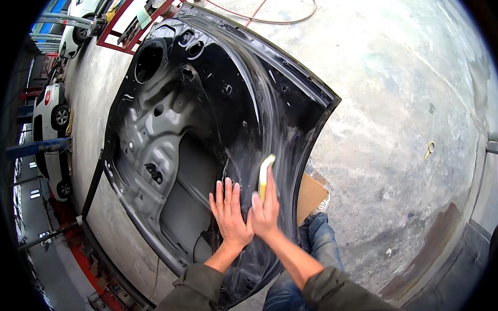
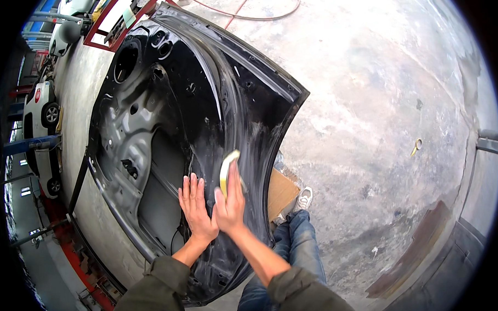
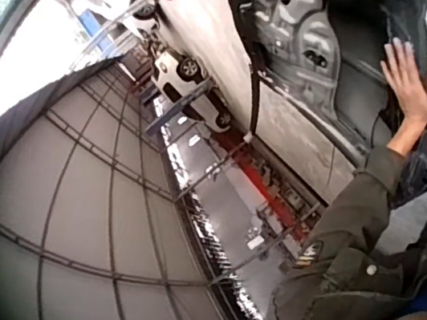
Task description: The person sands the inner surface of a detached car door using a sanding block. They move the block across various areas of the door's interior, including edges and recessed sections, to smooth the surface.
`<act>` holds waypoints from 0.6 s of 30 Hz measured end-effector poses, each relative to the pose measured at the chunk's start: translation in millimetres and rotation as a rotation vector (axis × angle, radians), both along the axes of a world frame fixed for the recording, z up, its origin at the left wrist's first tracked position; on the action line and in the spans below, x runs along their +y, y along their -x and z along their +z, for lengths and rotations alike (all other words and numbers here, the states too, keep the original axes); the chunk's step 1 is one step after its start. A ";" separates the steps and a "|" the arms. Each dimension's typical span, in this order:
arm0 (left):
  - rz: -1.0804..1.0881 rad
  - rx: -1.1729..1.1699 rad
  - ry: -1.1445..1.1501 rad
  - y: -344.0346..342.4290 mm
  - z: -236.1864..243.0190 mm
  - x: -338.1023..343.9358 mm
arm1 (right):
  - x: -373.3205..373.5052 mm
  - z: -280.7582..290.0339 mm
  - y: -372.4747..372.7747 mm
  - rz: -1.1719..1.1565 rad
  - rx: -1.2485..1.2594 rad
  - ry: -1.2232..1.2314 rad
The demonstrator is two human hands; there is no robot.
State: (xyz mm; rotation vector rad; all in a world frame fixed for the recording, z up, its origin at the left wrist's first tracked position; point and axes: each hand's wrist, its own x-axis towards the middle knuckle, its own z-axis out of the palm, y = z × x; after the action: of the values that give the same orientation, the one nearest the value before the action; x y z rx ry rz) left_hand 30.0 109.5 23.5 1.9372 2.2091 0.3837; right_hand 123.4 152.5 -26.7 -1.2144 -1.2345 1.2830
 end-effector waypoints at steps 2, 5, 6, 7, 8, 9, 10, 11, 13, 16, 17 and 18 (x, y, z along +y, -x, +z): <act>0.018 -0.032 -0.026 -0.2 -3.1 -1.6 | -47.1 5.7 -10.6 0.065 0.062 0.128; 0.048 -0.029 -0.060 0.8 -5.6 -3.4 | -54.6 7.0 -13.8 0.078 0.060 0.086; 0.061 -0.025 -0.056 1.0 -5.4 -6.2 | -45.4 9.7 -13.8 0.064 0.053 0.051; 0.080 -0.022 -0.051 2.4 -4.9 -7.7 | -31.3 10.1 -10.2 0.038 0.042 0.049; 0.123 -0.007 -0.088 0.3 -5.6 -7.0 | -13.6 8.5 -5.6 0.014 0.032 0.048; 0.159 -0.007 -0.086 -0.7 -6.2 -8.1 | 7.3 7.8 0.1 -0.005 0.021 0.044; 0.194 -0.006 -0.088 -1.1 -6.8 -9.6 | 32.6 7.7 3.6 -0.029 -0.023 -0.005; 0.238 0.005 -0.100 -0.2 -6.5 -10.1 | 64.1 8.0 6.2 -0.043 -0.055 -0.064; 0.245 0.000 -0.054 1.5 -4.4 -11.4 | 132.4 2.4 7.4 0.002 -0.108 -0.156; 0.228 -0.047 -0.043 -3.2 -6.3 -3.6 | 230.3 2.4 15.0 0.087 -0.168 -0.277; 0.223 -0.048 -0.031 -5.4 -6.2 -3.6 | 242.0 1.4 18.4 0.101 -0.172 -0.298; 0.223 -0.043 -0.017 -4.7 -5.1 -5.0 | 233.9 1.2 22.6 0.066 -0.231 -0.341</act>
State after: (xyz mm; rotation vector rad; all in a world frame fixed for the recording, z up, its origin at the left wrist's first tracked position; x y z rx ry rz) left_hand 34.7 104.5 18.3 1.6776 2.4075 0.4729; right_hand 100.7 386.4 -25.5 -1.0994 -1.5981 0.9452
